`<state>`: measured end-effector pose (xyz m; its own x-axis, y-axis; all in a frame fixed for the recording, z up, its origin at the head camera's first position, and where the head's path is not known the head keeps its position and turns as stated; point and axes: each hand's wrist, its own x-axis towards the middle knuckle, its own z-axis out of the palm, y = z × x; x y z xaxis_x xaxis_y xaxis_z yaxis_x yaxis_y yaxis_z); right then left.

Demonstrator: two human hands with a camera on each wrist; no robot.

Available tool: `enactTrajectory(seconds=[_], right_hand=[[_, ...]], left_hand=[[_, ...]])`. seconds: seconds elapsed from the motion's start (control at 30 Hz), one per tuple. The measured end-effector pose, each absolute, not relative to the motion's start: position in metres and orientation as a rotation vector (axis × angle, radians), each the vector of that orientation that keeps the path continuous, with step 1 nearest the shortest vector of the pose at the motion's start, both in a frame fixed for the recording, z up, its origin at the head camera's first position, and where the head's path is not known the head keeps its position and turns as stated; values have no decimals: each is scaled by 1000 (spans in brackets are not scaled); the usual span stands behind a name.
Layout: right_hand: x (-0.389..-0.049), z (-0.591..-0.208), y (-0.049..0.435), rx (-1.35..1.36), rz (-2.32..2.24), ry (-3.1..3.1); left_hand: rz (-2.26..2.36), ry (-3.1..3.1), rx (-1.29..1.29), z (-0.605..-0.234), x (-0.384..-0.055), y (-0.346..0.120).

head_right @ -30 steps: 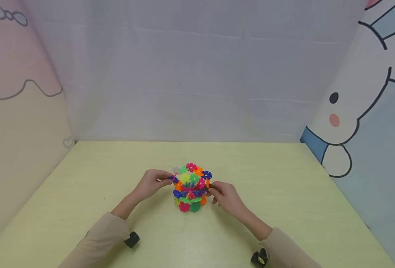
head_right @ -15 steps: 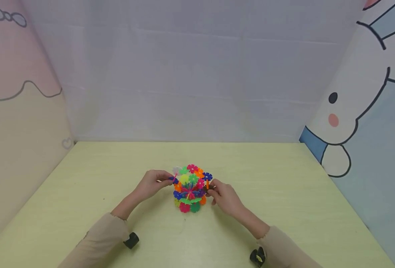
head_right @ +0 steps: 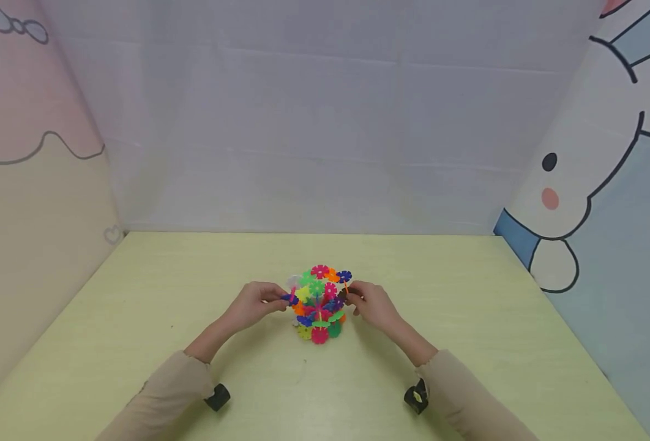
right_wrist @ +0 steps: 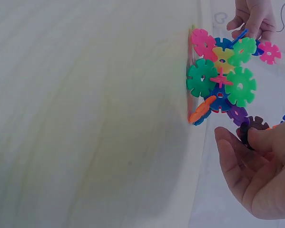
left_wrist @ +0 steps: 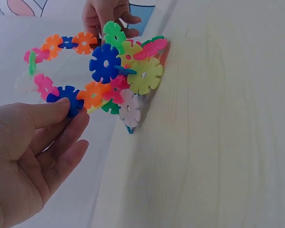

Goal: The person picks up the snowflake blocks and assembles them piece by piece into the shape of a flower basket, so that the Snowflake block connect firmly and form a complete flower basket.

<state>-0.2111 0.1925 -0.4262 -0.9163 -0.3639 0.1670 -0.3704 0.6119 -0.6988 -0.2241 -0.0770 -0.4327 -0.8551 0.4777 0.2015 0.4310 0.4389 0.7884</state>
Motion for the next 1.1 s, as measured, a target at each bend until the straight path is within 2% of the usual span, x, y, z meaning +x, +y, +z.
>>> enactTrajectory(seconds=[0.3,0.37,0.57,0.73,1.1], right_hand=[[-194,-424,196,436,1212,-2679],[-186,-422,193,486,1189,-2639],[-173,-424,171,866,874,-2591],[-176,-426,158,990,599,-2585],[-189,-420,148,844,596,-2650]], left_hand=[[1430,2628,812,-435,-221,-76],[1430,2628,811,-436,-220,-76],[1449,2631,782,-437,-219,-75],[1456,2633,774,-436,-216,-75],[1409,2700,744,-440,-216,-66]])
